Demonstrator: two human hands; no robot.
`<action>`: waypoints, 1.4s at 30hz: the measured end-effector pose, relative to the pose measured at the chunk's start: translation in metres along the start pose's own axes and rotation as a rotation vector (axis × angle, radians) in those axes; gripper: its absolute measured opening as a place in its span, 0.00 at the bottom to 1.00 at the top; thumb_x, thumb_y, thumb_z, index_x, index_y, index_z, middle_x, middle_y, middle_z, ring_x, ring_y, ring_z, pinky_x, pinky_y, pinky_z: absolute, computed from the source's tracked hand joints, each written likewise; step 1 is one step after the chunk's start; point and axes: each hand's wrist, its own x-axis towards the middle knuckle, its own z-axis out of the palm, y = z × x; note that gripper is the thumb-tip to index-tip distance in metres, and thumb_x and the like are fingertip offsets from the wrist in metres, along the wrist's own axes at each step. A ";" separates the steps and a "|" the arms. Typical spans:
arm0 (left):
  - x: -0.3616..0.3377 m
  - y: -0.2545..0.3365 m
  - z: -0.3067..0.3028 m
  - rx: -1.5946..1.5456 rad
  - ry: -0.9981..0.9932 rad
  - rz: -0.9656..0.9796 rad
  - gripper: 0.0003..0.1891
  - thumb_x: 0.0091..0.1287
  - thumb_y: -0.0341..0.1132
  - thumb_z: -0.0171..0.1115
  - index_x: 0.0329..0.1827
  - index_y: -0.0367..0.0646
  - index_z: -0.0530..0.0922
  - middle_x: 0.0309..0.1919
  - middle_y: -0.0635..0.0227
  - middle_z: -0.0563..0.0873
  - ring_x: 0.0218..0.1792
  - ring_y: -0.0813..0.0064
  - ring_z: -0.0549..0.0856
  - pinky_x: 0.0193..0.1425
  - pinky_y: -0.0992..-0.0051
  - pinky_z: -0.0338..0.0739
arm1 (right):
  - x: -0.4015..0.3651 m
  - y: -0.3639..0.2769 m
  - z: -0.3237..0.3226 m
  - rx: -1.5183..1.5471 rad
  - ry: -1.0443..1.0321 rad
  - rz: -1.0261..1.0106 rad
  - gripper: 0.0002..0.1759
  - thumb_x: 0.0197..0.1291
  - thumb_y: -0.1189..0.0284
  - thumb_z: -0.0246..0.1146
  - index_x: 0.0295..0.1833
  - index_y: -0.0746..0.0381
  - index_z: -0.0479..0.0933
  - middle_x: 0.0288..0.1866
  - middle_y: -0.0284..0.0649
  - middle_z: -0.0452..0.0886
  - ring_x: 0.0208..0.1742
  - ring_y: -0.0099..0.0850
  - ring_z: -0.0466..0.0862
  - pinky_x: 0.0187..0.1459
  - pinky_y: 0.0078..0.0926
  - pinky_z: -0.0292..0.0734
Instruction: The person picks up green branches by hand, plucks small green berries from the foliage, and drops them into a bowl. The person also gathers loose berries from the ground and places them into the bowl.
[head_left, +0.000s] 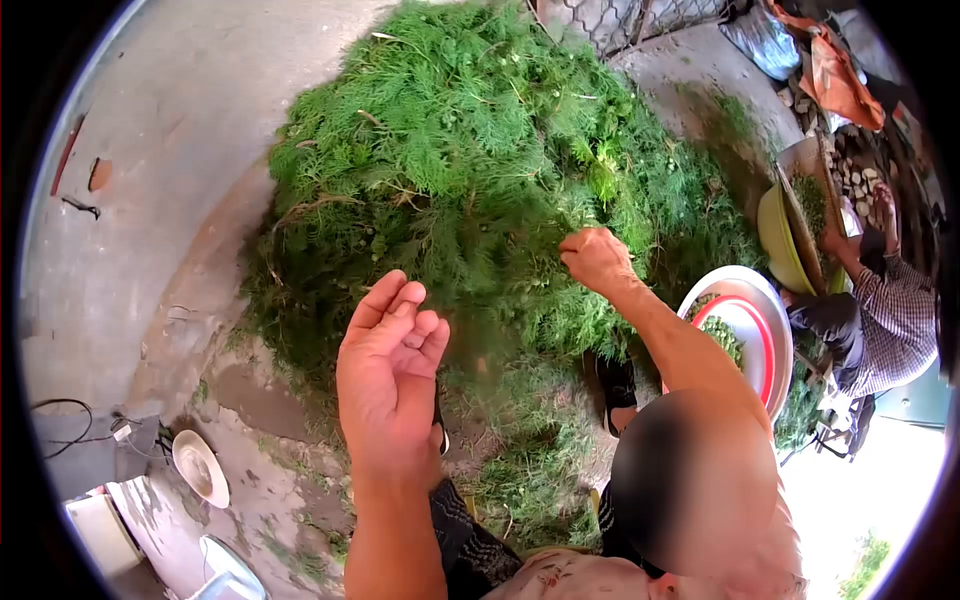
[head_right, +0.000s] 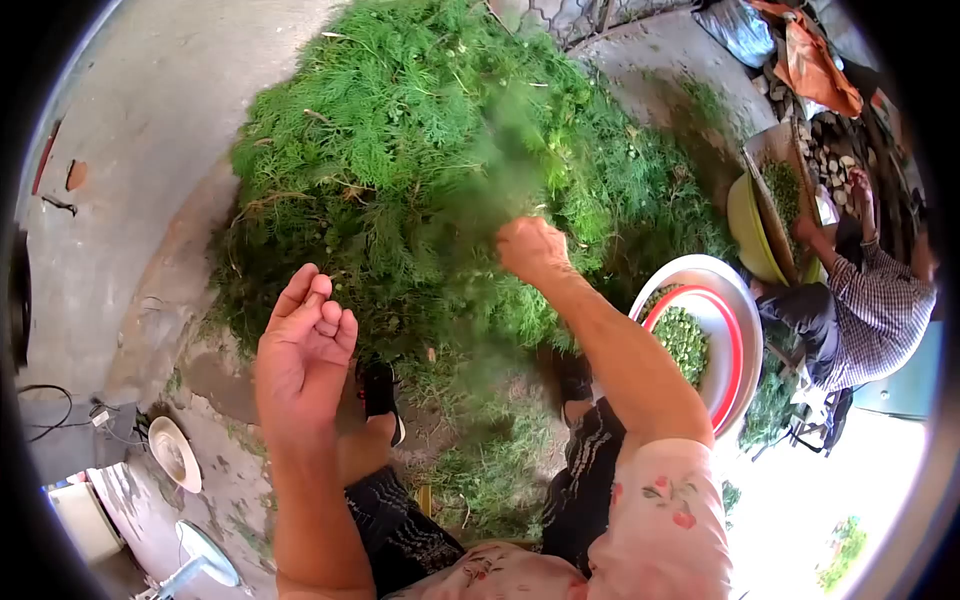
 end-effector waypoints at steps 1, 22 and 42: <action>-0.001 0.002 -0.001 0.002 -0.005 0.023 0.13 0.62 0.22 0.53 0.49 0.41 0.74 0.37 0.73 0.80 0.33 0.82 0.79 0.43 0.77 0.77 | -0.003 0.001 -0.002 -0.026 -0.007 -0.036 0.07 0.47 0.66 0.59 0.32 0.53 0.81 0.36 0.42 0.81 0.40 0.41 0.80 0.42 0.37 0.76; 0.017 0.066 -0.070 -0.269 0.111 0.170 0.12 0.61 0.21 0.54 0.48 0.40 0.73 0.38 0.69 0.82 0.33 0.80 0.81 0.46 0.74 0.77 | -0.049 0.067 0.007 0.039 -0.088 -0.135 0.13 0.48 0.66 0.62 0.39 0.58 0.81 0.34 0.48 0.79 0.40 0.44 0.80 0.43 0.33 0.75; 0.004 0.019 -0.019 -0.169 0.137 -0.052 0.12 0.58 0.20 0.54 0.46 0.33 0.72 0.35 0.61 0.81 0.29 0.74 0.81 0.37 0.76 0.80 | 0.107 -0.143 0.083 -0.161 -0.089 -0.207 0.20 0.46 0.56 0.67 0.48 0.42 0.79 0.74 0.49 0.34 0.73 0.50 0.39 0.67 0.49 0.49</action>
